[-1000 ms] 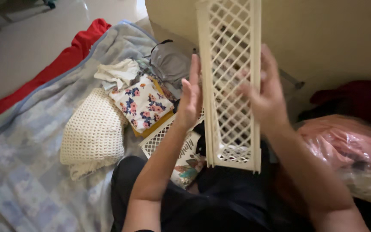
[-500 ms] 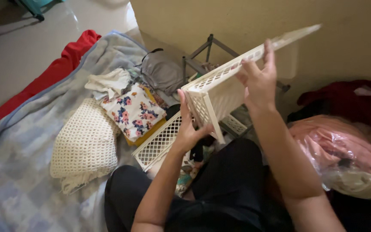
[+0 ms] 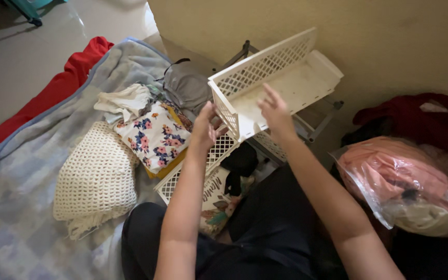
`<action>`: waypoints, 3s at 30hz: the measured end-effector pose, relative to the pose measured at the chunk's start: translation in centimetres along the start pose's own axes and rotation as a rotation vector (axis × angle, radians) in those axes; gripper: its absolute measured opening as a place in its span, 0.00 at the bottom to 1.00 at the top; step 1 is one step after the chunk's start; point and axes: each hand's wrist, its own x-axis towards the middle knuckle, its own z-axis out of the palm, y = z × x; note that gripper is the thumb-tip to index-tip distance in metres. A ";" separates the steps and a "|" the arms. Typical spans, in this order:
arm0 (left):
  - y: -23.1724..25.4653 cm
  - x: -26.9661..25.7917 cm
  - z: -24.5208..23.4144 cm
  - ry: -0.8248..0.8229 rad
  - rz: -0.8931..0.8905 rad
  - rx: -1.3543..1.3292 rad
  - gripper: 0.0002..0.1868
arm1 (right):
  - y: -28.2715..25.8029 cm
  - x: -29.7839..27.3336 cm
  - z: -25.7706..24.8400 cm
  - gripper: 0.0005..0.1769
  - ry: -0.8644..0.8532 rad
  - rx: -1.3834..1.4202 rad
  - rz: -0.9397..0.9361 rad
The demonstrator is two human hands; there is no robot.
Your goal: The person sits on the floor and assembles a white plastic storage basket. They connect the side panels to the base, then attach the front and back panels to form the basket structure.
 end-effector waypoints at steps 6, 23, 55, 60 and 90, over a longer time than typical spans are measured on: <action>-6.4 5.3 -7.0 0.063 0.103 0.137 0.37 | 6.4 -0.2 -0.5 0.30 -0.075 -0.016 -0.136; -9.6 -6.4 -16.1 0.245 0.026 1.185 0.20 | 9.5 -8.2 1.6 0.14 -0.363 -0.324 -0.254; 2.0 -15.7 4.8 -0.289 0.467 0.496 0.28 | -7.2 -9.6 -13.8 0.16 -0.015 0.103 -0.655; -1.3 -11.4 1.1 0.007 0.280 0.311 0.29 | -13.1 -7.1 -16.5 0.14 -0.014 -0.682 -0.460; -4.4 -5.2 2.9 0.042 -0.083 -0.276 0.21 | -6.5 5.3 -10.9 0.11 -0.318 -1.293 -0.606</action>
